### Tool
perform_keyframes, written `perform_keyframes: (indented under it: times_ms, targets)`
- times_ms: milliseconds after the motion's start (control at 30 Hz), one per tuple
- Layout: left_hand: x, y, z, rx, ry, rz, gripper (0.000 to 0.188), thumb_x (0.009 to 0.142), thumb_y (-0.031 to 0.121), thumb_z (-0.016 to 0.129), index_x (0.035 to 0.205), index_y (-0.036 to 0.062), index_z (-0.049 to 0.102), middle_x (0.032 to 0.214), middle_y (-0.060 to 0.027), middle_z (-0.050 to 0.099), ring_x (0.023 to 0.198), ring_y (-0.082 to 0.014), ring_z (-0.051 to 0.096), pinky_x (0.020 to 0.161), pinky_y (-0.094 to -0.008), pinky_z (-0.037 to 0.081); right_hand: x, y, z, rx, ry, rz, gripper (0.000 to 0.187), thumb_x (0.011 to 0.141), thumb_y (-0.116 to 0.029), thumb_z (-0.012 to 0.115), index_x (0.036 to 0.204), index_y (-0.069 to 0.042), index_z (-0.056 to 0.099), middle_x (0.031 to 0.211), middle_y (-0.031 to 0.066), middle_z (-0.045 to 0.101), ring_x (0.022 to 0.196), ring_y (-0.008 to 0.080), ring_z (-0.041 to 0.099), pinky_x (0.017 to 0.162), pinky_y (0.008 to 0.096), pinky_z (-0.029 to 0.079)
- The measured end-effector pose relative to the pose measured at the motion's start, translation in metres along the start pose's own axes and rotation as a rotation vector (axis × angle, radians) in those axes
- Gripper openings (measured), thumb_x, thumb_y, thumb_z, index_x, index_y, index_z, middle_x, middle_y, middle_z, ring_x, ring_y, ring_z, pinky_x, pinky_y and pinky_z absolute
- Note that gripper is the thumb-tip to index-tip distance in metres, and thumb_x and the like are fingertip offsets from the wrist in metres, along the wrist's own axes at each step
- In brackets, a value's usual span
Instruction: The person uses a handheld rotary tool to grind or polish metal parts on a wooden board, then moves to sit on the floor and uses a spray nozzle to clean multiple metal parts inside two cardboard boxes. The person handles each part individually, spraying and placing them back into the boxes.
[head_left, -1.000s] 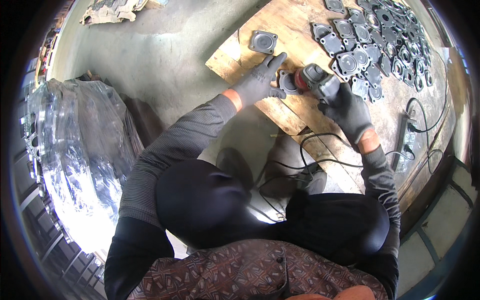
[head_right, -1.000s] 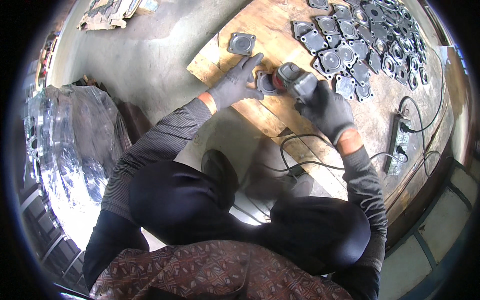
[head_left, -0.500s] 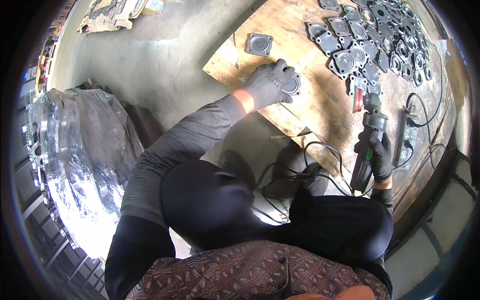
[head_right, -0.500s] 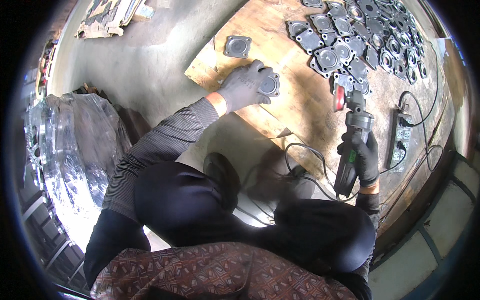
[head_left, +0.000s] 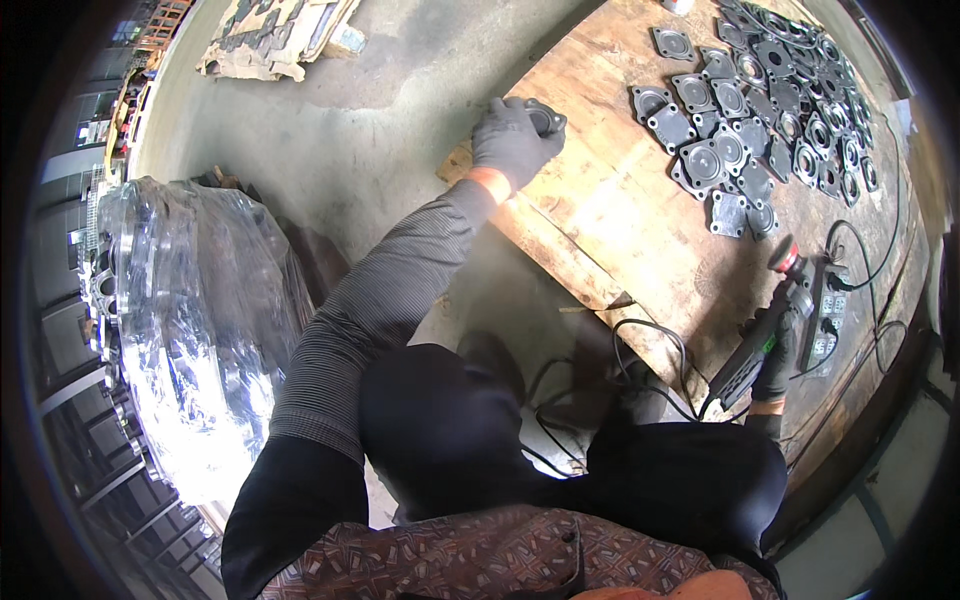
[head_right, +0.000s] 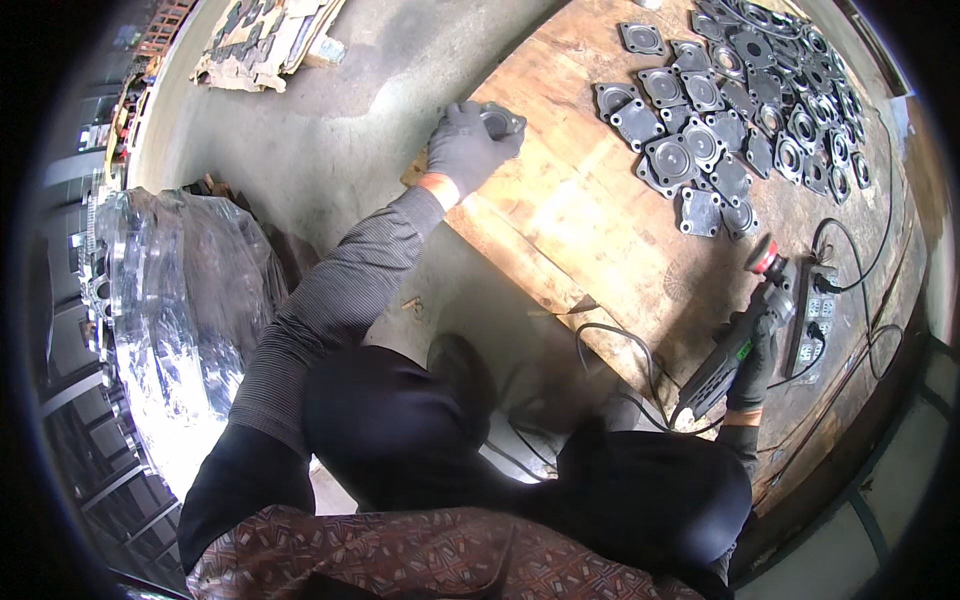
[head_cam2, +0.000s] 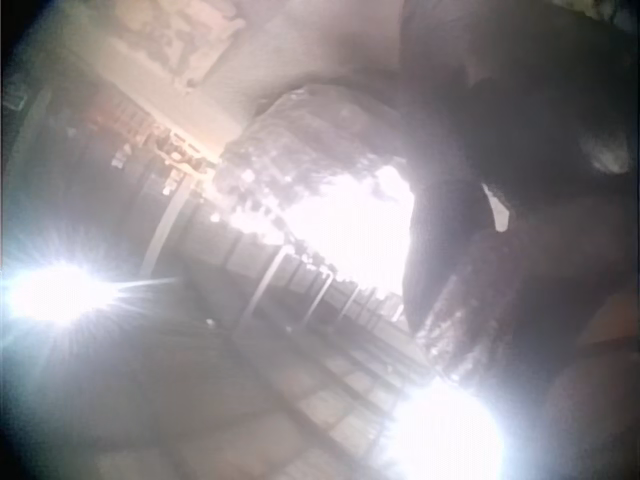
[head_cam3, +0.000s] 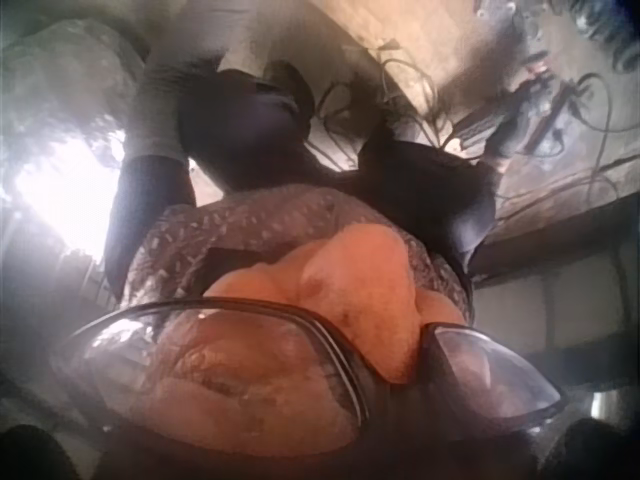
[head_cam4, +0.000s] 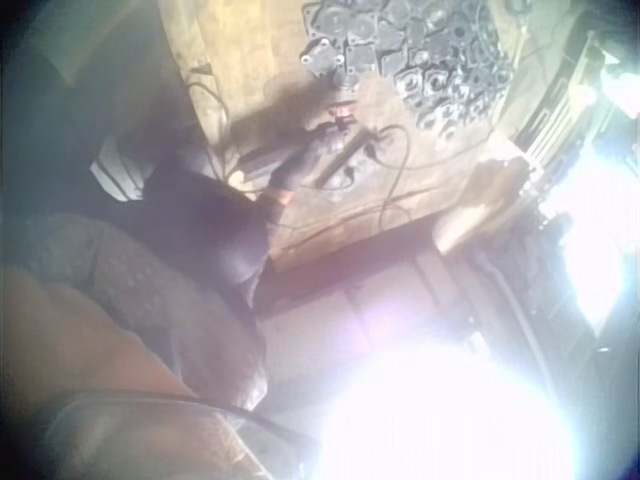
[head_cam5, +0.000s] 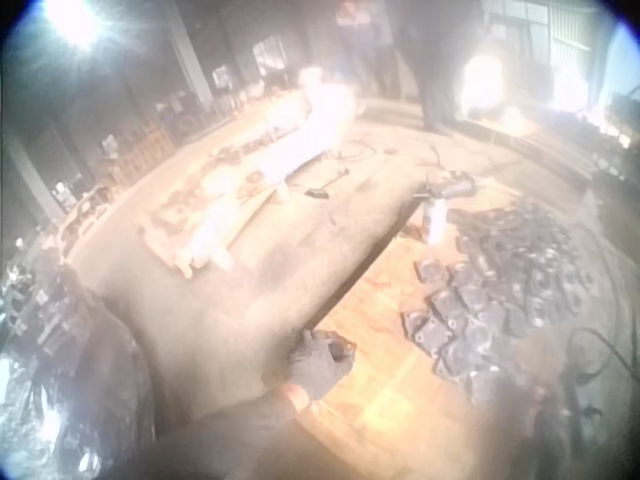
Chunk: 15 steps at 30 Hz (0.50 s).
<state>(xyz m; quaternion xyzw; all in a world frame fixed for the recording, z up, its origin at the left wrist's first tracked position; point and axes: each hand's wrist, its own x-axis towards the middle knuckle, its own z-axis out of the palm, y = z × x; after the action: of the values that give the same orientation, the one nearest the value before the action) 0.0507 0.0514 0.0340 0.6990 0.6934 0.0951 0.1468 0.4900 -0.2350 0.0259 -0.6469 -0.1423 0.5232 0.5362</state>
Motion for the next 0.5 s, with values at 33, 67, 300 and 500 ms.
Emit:
perform_keyframes:
  times_ms: [33, 67, 300, 500]
  targets:
    - [0.001, 0.002, 0.005, 0.082, 0.029, 0.047, 0.083, 0.082, 0.058, 0.083, 0.130, -0.0031, 0.054, 0.128, -0.0254, 0.056, 0.114, -0.0405, 0.066, 0.095, -0.0494, 0.057, 0.000, 0.002, -0.004, -0.007, -0.048, -0.076, 0.063, 0.105, -0.048, 0.064, 0.150, -0.006, 0.053, 0.111, 0.0120, 0.071, 0.087, 0.0241, 0.073, 0.079, 0.0376, 0.061]
    - [0.000, 0.004, 0.011, 0.148, 0.032, 0.084, 0.084, 0.083, 0.057, 0.083, 0.132, -0.0026, 0.051, 0.129, -0.0256, 0.056, 0.114, -0.0406, 0.066, 0.094, -0.0501, 0.057, 0.001, 0.004, -0.008, -0.019, -0.043, -0.104, 0.063, 0.106, -0.048, 0.064, 0.151, -0.005, 0.053, 0.111, 0.0121, 0.071, 0.088, 0.0241, 0.073, 0.080, 0.0377, 0.061]
    - [0.011, -0.005, 0.018, 0.179, -0.014, 0.242, 0.070, 0.084, 0.046, 0.081, 0.131, 0.0025, 0.052, 0.124, -0.0270, 0.054, 0.108, -0.0438, 0.066, 0.090, -0.0539, 0.056, 0.004, 0.026, -0.031, 0.173, 0.051, 0.031, 0.063, 0.105, -0.053, 0.063, 0.149, -0.008, 0.055, 0.119, 0.0073, 0.068, 0.102, 0.0213, 0.067, 0.089, 0.0359, 0.059]
    - [0.009, -0.012, 0.007, 0.038, -0.038, 0.274, 0.049, 0.089, 0.033, 0.077, 0.123, 0.0020, 0.060, 0.117, -0.0156, 0.060, 0.101, -0.0321, 0.068, 0.087, -0.0473, 0.055, -0.003, 0.019, -0.048, 0.266, -0.068, 0.210, 0.062, 0.105, -0.054, 0.062, 0.144, -0.005, 0.056, 0.116, 0.0124, 0.070, 0.100, 0.0300, 0.072, 0.096, 0.0494, 0.061]
